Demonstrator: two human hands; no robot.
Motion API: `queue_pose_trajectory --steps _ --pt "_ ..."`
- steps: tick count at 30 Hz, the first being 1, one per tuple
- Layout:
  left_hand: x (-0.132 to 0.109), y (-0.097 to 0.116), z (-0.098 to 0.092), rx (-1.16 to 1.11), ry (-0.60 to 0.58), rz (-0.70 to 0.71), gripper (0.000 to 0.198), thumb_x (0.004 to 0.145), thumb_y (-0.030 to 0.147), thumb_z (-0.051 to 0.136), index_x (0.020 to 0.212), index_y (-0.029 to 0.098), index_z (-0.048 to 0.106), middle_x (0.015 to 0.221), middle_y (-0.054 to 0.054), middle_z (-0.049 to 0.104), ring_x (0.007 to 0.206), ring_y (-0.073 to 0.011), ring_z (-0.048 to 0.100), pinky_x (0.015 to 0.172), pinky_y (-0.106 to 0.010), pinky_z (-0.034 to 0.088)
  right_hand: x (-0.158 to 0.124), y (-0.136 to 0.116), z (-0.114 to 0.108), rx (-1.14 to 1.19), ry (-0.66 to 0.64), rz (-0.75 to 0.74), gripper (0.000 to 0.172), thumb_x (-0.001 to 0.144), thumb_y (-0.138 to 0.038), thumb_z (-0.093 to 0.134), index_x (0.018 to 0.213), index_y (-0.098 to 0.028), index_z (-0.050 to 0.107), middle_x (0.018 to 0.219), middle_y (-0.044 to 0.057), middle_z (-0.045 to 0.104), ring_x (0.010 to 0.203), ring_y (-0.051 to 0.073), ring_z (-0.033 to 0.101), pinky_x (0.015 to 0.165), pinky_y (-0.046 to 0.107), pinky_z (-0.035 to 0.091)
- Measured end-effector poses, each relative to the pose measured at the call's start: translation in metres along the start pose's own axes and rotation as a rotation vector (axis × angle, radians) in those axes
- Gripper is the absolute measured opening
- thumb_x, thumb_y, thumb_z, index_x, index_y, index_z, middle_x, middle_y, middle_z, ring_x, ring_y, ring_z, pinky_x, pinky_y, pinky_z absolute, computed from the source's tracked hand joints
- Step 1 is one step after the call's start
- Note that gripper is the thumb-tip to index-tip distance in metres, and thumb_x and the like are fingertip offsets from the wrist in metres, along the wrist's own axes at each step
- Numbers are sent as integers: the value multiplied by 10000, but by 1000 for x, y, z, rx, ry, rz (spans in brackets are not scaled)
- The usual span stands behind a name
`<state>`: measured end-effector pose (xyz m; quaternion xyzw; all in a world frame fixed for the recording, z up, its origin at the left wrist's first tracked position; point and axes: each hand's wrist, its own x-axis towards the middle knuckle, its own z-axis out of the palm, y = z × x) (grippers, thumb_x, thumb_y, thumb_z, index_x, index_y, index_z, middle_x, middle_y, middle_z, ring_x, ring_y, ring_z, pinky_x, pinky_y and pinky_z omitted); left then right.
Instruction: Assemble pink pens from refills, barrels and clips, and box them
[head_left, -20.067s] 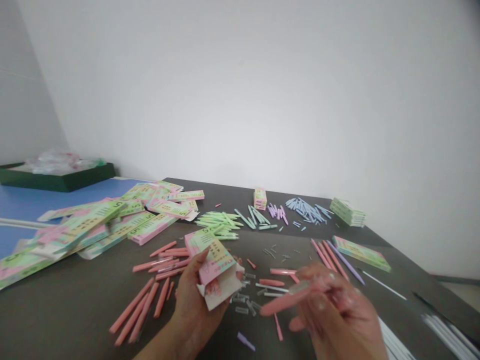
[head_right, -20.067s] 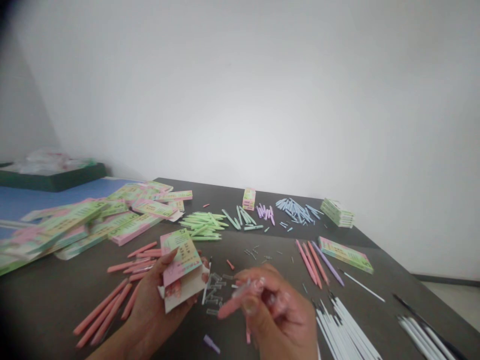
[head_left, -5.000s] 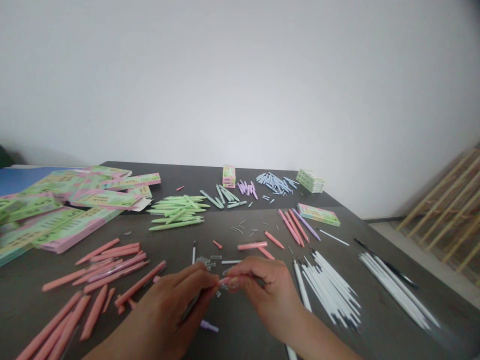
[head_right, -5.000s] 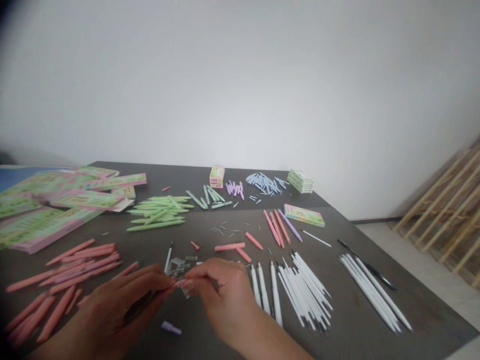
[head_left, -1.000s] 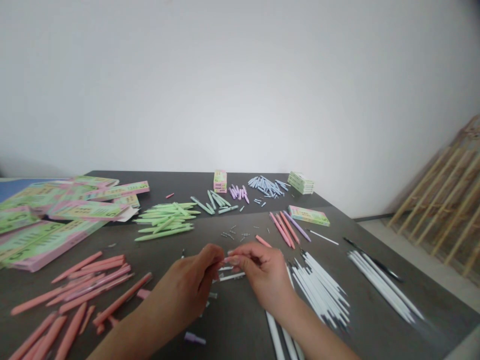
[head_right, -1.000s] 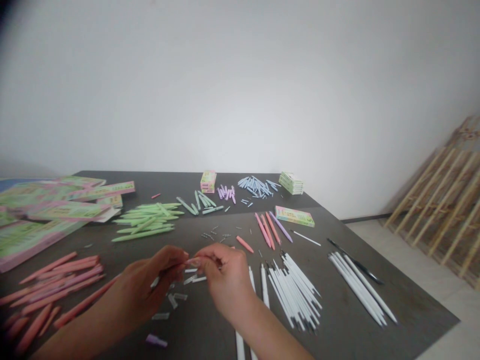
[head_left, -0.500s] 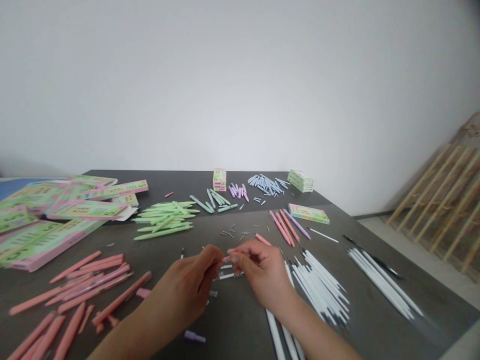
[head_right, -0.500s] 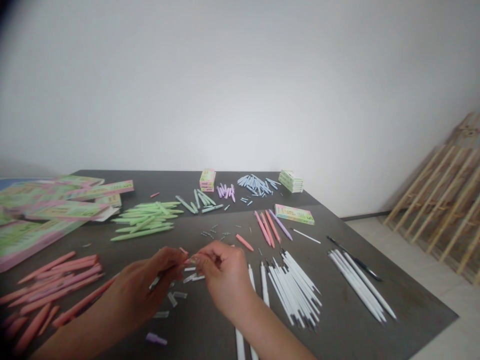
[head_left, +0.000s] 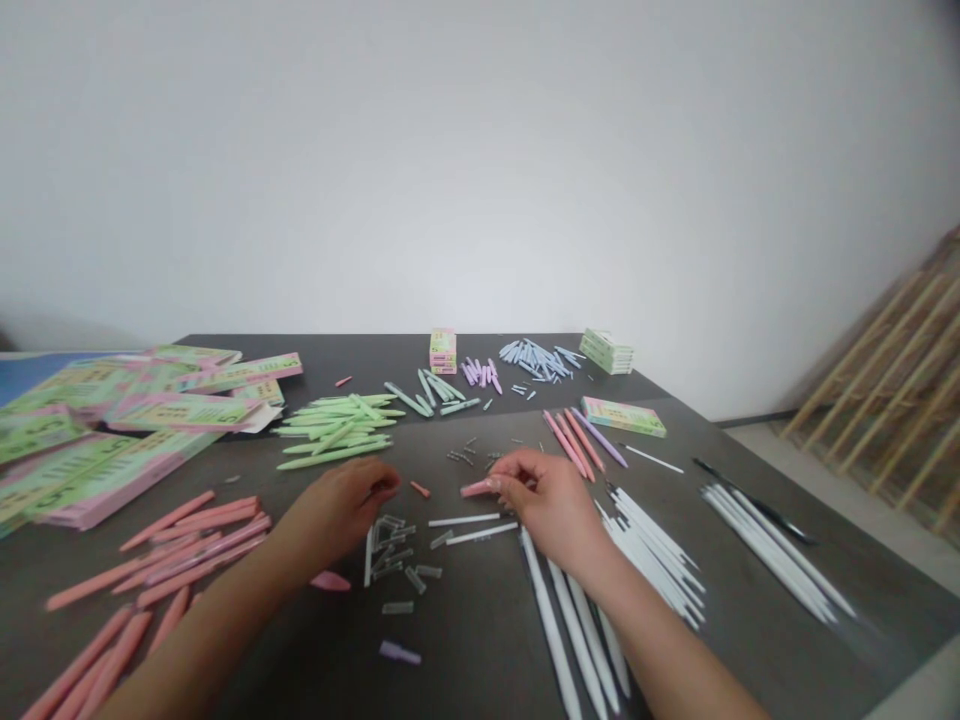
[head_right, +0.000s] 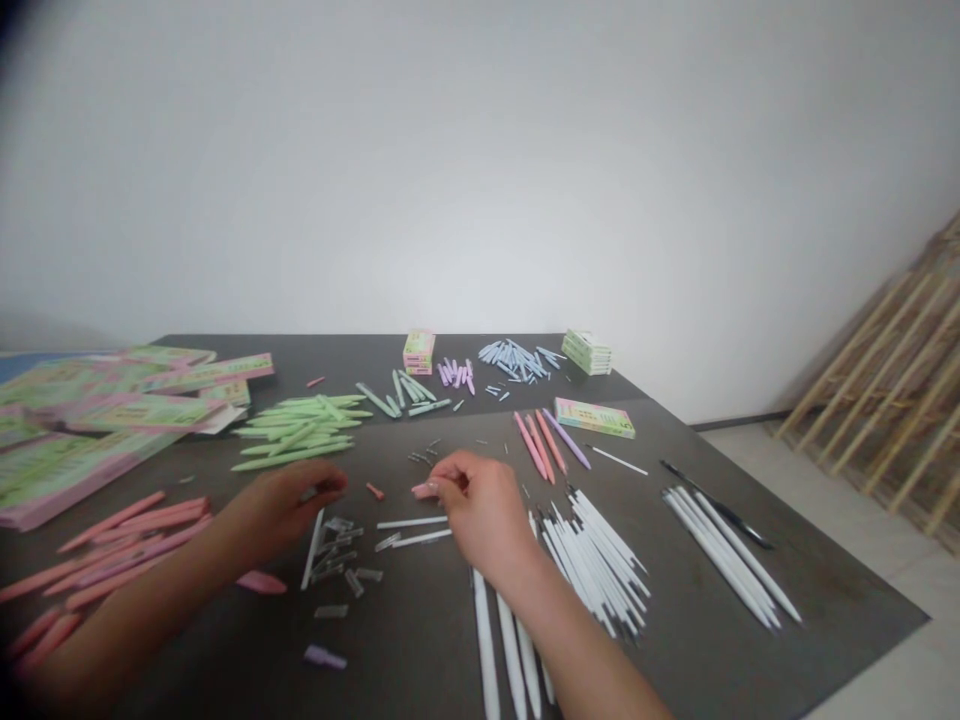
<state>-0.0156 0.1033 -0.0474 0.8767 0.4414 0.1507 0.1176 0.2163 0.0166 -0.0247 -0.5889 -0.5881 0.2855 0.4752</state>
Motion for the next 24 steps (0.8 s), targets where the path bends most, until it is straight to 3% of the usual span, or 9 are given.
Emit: queue_pose_trajectory --steps 7,13,19,24 --pt "1 -8 18 52 -94 1 270 817 215 418 833 246 686 889 -51 631 832 -216 610 694 -294 439 -1 2 0 -99 5 -54 145 812 -145 517 713 -200 609 701 5 721 668 159 671 572 231 432" --pt "1 -5 15 78 -120 12 283 821 220 431 896 272 698 910 -45 618 874 -218 598 731 -304 442 -2 4 0 -189 -9 -110 172 819 -116 512 714 -213 608 784 -5 741 756 164 669 657 249 448" --pt "-6 33 14 110 -16 66 298 875 251 396 976 257 677 954 -57 596 934 -220 567 793 -324 440 -3 4 1 -259 -80 -73 158 802 -144 566 721 -217 679 792 19 740 745 181 677 809 327 450" --pt "-10 62 28 137 -83 93 144 806 247 534 833 215 672 975 -71 601 956 -243 561 834 -367 448 -1 8 2 -266 -207 -37 210 751 -42 570 675 -205 680 918 31 738 878 176 675 934 344 390"
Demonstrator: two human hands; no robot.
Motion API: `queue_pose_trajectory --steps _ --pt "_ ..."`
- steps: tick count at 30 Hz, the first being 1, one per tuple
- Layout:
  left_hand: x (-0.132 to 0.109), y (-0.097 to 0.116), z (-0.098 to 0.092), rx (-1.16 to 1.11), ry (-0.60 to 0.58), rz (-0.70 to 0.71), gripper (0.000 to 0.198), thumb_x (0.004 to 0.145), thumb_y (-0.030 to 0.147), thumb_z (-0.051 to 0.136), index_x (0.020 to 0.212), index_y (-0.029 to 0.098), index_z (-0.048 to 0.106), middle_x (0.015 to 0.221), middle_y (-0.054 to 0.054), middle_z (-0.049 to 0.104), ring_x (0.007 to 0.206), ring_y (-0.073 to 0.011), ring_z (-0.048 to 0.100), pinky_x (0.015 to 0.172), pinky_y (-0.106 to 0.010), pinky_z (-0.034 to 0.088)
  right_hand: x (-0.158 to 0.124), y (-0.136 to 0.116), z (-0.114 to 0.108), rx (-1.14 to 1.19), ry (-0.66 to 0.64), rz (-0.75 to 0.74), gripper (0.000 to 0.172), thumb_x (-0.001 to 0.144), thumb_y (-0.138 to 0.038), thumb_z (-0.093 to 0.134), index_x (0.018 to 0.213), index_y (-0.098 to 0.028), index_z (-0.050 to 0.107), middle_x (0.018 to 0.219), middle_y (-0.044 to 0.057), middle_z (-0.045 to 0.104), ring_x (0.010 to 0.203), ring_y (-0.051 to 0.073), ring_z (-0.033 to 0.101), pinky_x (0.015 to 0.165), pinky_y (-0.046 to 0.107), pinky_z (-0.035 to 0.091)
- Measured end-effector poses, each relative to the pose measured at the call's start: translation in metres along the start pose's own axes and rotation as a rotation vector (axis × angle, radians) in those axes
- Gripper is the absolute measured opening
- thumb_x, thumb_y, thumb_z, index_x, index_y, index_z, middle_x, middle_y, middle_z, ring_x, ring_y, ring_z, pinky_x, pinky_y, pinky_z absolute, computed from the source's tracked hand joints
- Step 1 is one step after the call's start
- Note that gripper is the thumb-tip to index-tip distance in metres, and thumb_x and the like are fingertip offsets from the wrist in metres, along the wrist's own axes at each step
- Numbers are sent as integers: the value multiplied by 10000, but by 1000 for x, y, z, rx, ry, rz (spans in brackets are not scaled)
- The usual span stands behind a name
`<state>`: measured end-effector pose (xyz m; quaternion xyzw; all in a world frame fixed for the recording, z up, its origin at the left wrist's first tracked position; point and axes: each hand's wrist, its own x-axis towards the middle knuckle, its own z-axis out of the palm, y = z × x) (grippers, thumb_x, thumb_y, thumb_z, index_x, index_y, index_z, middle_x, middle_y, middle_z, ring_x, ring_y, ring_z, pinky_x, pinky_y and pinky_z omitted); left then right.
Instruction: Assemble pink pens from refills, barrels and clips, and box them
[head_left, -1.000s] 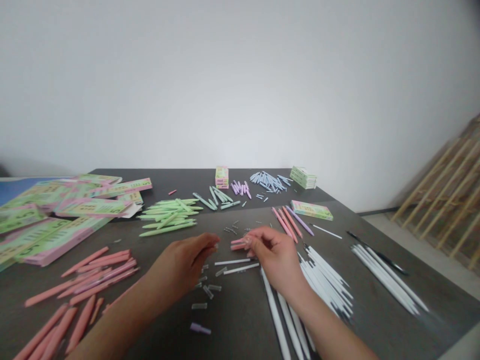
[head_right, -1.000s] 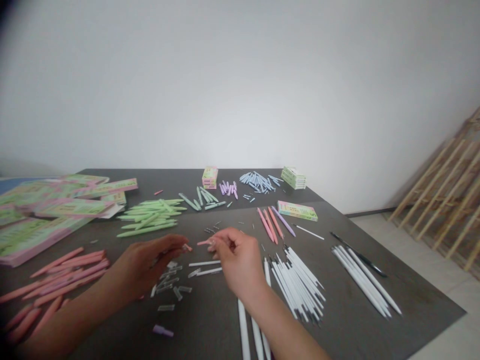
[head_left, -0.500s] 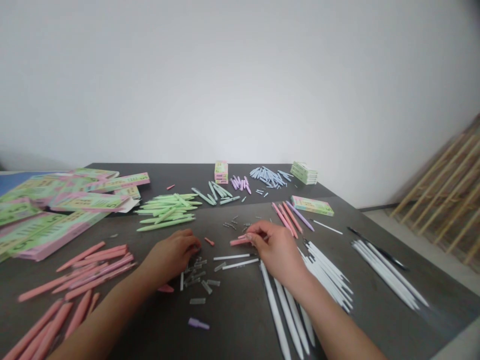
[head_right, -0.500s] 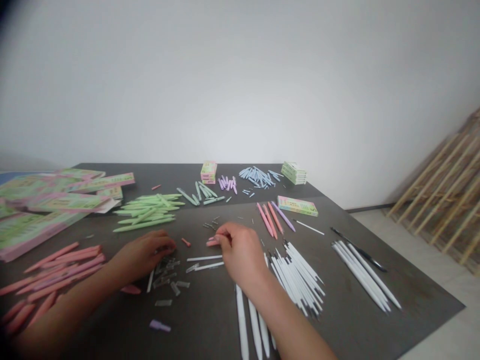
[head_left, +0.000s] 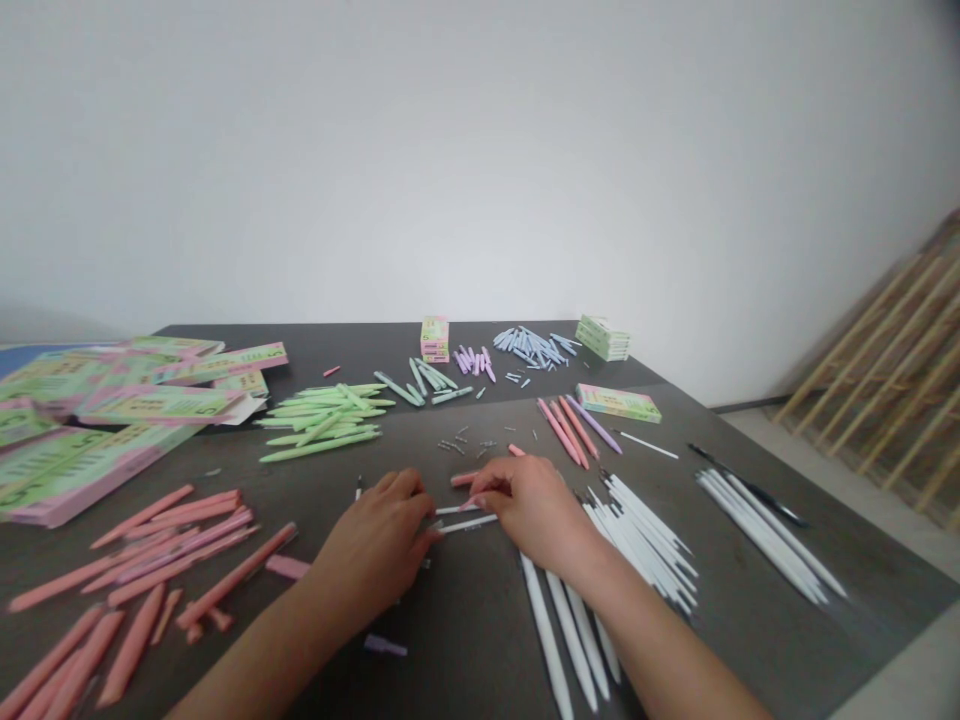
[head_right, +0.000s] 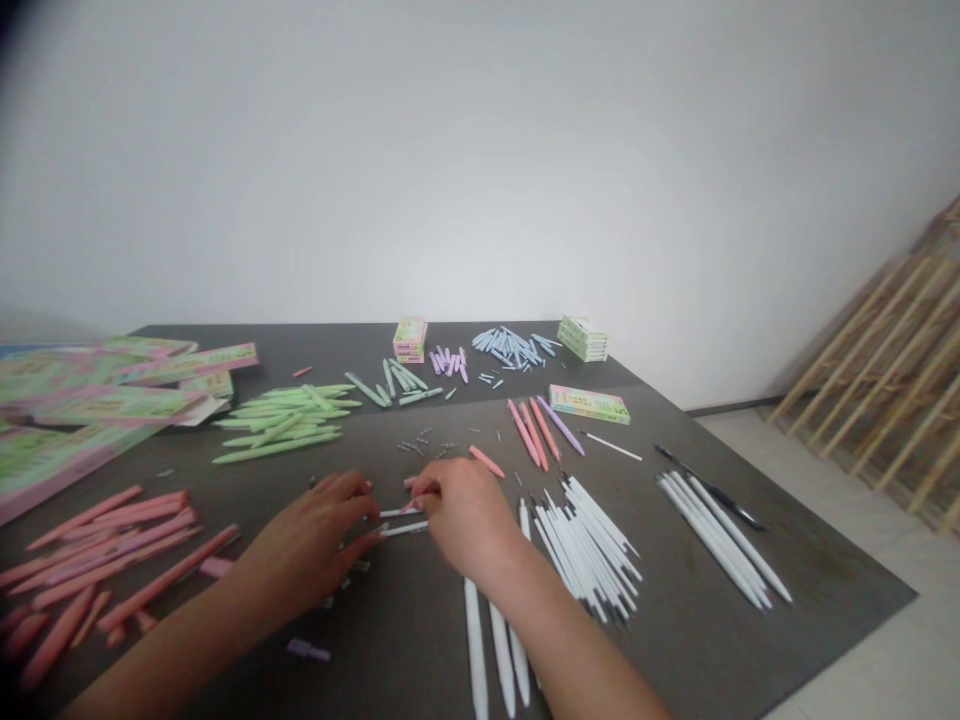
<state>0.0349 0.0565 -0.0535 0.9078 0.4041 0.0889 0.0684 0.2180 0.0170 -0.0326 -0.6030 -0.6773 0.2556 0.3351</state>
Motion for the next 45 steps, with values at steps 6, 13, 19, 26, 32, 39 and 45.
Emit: queue_pose_trajectory --steps 6,13,19,26,32,39,45 --pt "2 4 9 30 -50 -2 228 827 150 428 806 159 654 983 -132 616 1002 -280 558 878 -415 432 1 6 8 -14 -35 -4 212 723 -12 576 660 -194 665 950 43 732 969 168 651 956 307 370" --pt "1 1 6 -21 -17 -58 160 795 147 441 803 172 599 932 -97 636 957 -247 579 838 -364 438 2 6 9 -16 -21 8 159 745 -71 595 722 -194 694 937 44 733 901 173 665 940 316 379" --pt "-3 1 -5 -165 75 -110 123 779 153 448 779 208 559 792 -24 639 768 -184 602 674 -282 426 0 -2 8 80 40 -18 146 780 -148 595 806 -210 725 878 27 737 785 166 667 781 288 456" --pt "-3 2 -7 -184 114 -95 124 768 143 446 772 219 544 770 -10 626 730 -177 591 657 -277 405 -2 -4 9 114 127 -66 146 776 -136 604 794 -207 730 787 15 731 686 143 640 607 228 441" --pt "-5 0 -8 -185 130 -89 118 768 142 447 772 217 538 797 -11 631 733 -173 589 663 -274 408 -2 -6 7 104 145 -88 117 780 -156 623 782 -202 731 776 17 728 676 143 638 619 232 440" --pt "-8 -1 -8 -199 187 -53 108 779 152 450 780 221 533 812 -3 636 744 -163 596 687 -262 420 -4 -9 7 82 167 -131 149 791 -136 600 784 -219 724 786 7 727 714 146 651 735 262 455" --pt "-7 1 -11 -220 206 -51 110 778 162 457 795 222 548 780 7 628 693 -149 592 656 -252 428 -2 -7 5 118 151 -84 151 798 -134 588 780 -204 720 761 9 723 685 146 644 708 258 460"
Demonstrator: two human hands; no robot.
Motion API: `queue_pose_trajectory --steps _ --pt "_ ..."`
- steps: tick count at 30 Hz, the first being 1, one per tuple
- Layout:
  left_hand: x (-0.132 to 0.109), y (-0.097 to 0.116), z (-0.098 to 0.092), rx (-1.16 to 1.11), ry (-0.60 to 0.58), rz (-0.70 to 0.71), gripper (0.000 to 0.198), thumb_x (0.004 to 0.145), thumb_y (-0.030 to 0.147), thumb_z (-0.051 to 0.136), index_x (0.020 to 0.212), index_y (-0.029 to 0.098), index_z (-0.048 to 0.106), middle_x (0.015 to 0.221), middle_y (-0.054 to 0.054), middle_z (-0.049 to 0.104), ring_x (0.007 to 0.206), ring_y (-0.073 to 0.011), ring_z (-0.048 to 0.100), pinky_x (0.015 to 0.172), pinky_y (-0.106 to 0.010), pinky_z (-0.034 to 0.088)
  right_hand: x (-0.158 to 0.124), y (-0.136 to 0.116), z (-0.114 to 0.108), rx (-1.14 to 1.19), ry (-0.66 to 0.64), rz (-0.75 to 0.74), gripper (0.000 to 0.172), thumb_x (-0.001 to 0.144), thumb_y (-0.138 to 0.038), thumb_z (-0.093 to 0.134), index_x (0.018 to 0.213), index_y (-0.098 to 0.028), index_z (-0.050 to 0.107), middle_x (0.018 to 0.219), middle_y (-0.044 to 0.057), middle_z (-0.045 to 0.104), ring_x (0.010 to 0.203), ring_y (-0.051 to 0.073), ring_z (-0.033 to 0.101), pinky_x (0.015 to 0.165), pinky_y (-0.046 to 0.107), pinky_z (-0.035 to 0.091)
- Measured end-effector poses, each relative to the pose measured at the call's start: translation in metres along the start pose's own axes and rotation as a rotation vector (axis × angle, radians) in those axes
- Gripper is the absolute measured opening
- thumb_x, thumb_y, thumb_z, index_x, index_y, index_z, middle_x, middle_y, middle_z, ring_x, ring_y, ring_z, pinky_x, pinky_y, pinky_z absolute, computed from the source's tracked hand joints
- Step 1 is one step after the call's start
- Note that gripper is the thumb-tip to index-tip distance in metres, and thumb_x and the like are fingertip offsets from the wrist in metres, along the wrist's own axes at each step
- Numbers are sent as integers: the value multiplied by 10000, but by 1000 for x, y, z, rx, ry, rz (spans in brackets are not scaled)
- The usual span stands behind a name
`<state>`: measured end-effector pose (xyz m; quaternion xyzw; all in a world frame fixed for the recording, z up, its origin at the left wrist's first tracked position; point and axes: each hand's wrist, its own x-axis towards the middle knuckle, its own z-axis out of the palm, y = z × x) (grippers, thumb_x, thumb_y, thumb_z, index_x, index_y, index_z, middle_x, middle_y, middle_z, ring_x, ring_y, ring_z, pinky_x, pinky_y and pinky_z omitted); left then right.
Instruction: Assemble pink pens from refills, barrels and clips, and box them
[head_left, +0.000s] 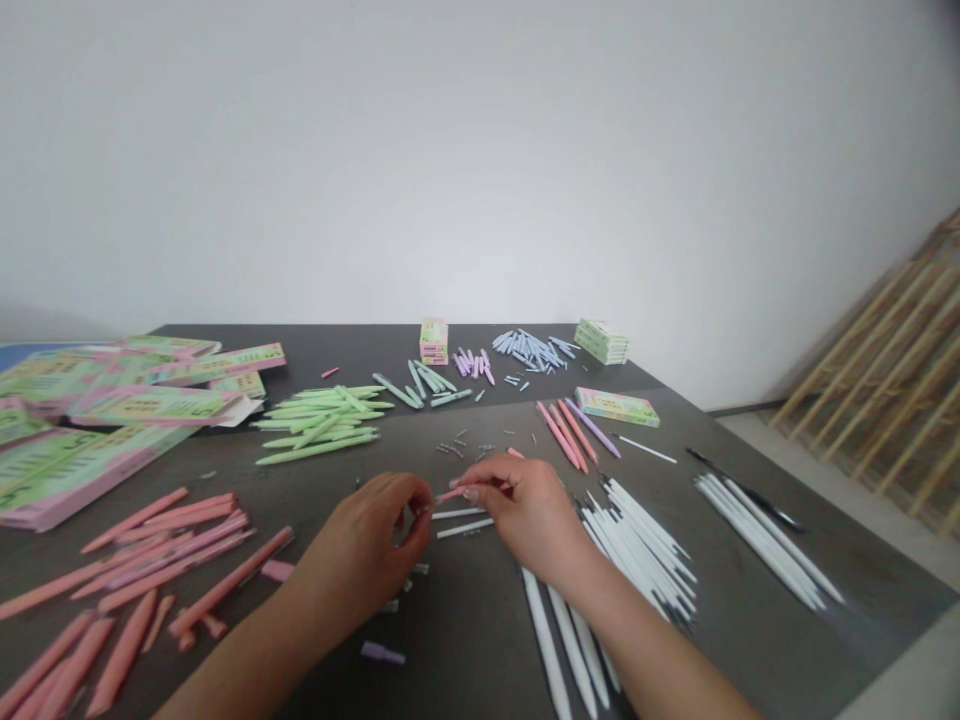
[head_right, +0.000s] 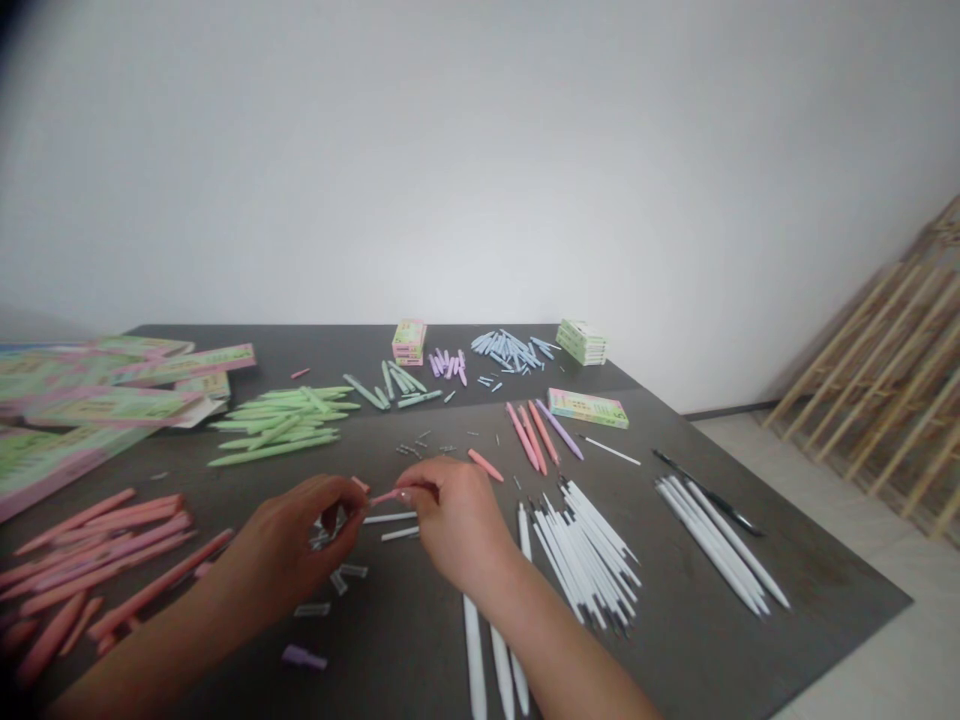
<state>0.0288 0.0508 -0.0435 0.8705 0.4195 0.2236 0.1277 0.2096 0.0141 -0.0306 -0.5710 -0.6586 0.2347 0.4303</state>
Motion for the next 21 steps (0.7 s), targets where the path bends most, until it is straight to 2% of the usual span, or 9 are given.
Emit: queue_pose_trajectory --steps 3,9,15,21 --pt "0 0 0 -17 14 14 109 776 159 464 797 222 550 799 5 634 696 -146 590 659 -250 432 0 0 0 -7 -3 -6 168 800 -119 579 780 -208 720 763 4 722 682 141 642 708 255 458" --pt "-2 0 2 -38 36 80 95 820 186 455 793 218 540 809 -10 624 735 -158 585 671 -264 436 -5 -3 6 -24 -1 -156 202 792 -78 578 787 -222 720 791 -4 713 747 131 636 716 224 442" --pt "-3 3 1 -43 73 109 122 850 199 439 814 216 555 817 -23 624 749 -167 589 686 -281 447 -4 0 12 32 6 -26 148 793 -145 595 759 -215 722 740 -2 715 675 133 632 607 208 434" --pt "-5 2 -1 -26 67 146 128 851 198 449 819 216 572 827 -38 634 810 -184 594 731 -296 457 -3 7 17 39 -26 20 177 810 -169 552 775 -201 722 702 4 704 636 132 618 569 207 419"
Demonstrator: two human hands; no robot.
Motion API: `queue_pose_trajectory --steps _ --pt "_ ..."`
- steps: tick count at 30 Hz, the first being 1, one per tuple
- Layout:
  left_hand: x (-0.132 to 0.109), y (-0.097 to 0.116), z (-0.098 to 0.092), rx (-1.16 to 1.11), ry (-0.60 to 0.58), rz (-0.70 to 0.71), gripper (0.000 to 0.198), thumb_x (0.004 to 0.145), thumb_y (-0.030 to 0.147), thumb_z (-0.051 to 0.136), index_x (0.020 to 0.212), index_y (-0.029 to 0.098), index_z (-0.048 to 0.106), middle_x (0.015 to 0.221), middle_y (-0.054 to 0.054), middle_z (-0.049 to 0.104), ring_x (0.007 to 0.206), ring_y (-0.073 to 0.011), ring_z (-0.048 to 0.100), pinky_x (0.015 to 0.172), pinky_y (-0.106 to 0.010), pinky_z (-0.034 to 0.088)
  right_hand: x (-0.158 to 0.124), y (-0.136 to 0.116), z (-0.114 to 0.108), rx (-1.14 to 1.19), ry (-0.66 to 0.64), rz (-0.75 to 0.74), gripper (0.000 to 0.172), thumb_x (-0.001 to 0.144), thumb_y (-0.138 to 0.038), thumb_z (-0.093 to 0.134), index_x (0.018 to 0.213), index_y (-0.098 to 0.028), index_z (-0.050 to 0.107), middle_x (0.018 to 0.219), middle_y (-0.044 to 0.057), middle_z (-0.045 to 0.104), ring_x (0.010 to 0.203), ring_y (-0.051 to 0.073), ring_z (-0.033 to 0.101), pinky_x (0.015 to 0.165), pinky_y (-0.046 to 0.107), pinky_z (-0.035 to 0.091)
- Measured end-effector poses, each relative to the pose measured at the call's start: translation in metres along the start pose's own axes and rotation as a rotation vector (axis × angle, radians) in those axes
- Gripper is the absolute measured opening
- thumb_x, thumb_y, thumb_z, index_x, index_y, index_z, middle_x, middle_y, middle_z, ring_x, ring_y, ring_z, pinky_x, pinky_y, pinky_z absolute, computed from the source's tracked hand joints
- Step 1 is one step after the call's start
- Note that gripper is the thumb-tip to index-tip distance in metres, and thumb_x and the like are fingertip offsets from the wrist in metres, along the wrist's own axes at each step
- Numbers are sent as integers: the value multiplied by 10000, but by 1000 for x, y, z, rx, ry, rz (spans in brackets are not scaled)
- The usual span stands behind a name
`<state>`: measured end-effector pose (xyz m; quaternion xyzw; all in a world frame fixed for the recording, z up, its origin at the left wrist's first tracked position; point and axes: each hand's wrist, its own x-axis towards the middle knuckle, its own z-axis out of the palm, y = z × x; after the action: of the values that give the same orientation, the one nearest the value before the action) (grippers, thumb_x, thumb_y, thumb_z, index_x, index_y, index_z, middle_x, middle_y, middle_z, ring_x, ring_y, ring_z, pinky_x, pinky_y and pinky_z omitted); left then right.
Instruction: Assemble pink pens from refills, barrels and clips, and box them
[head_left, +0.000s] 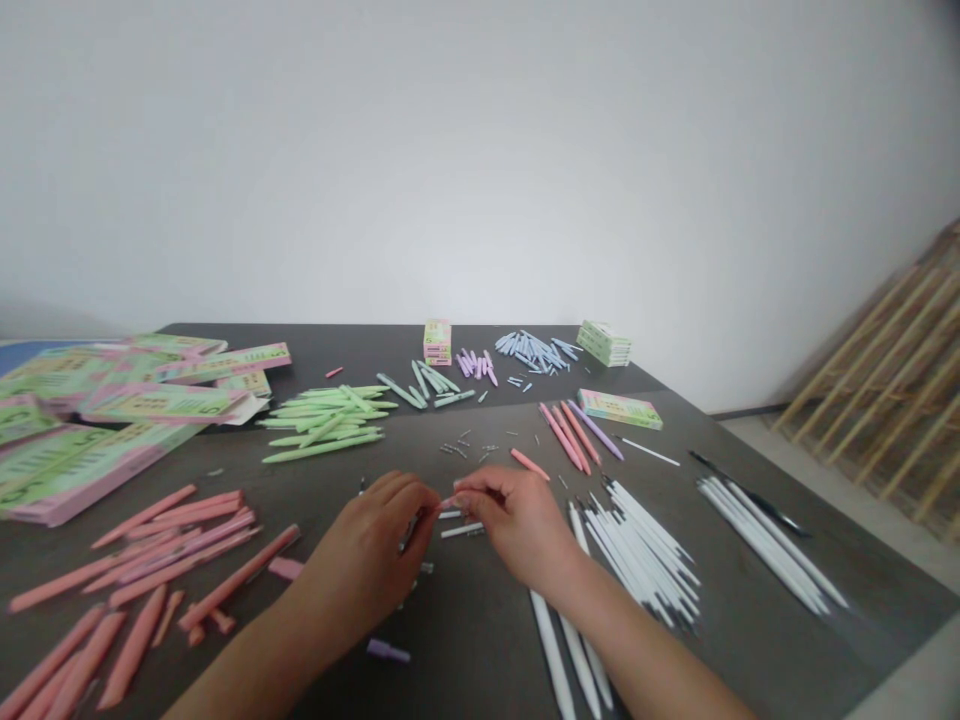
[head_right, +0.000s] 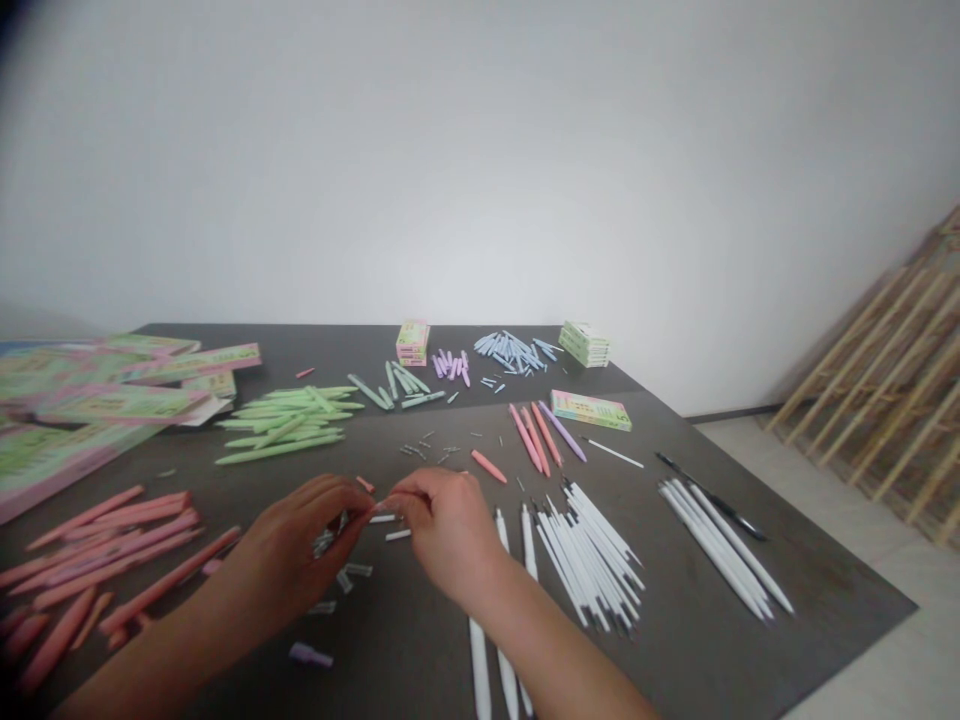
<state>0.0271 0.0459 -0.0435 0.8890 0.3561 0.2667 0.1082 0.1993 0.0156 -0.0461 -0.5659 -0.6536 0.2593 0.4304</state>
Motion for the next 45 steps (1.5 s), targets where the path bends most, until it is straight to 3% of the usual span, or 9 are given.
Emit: queue_pose_trajectory --steps 8,15,19,27,36,45 --pt "2 -1 -9 13 -37 50 154 849 172 447 825 207 595 822 -30 640 800 -170 586 726 -278 446 -1 -6 -3 -96 -19 -15 244 850 -225 516 670 -171 672 558 -12 609 521 111 522 494 204 345" --pt "10 -60 -25 153 -141 -187 172 818 286 487 790 196 631 814 -35 661 788 -185 607 722 -279 445 5 -9 -28 30 177 66 204 861 -234 478 752 -186 643 643 2 647 515 138 604 454 210 402" --pt "9 -79 -19 175 -208 -216 184 783 242 495 740 210 671 783 -32 662 769 -191 621 693 -271 449 6 -6 -33 -183 222 -58 172 845 -190 506 767 -191 660 731 19 670 605 152 624 545 235 438" --pt "8 -82 -7 188 -279 -233 214 798 232 466 796 199 677 829 -54 651 834 -212 605 733 -294 446 0 -7 -24 -322 167 -141 162 857 -155 526 764 -207 648 752 -9 679 706 153 632 645 257 419" --pt "7 -79 -9 186 -283 -215 197 802 235 491 817 209 686 839 -46 645 848 -214 595 753 -304 435 0 -5 -26 -354 156 -145 145 849 -143 537 779 -207 647 761 -22 672 711 139 626 629 244 419" --pt "7 -76 -16 212 -156 -229 291 871 280 392 861 183 666 854 -57 645 857 -204 594 780 -305 429 2 -1 -35 -423 241 -127 124 849 -197 538 830 -198 661 790 3 684 716 158 630 637 260 453"
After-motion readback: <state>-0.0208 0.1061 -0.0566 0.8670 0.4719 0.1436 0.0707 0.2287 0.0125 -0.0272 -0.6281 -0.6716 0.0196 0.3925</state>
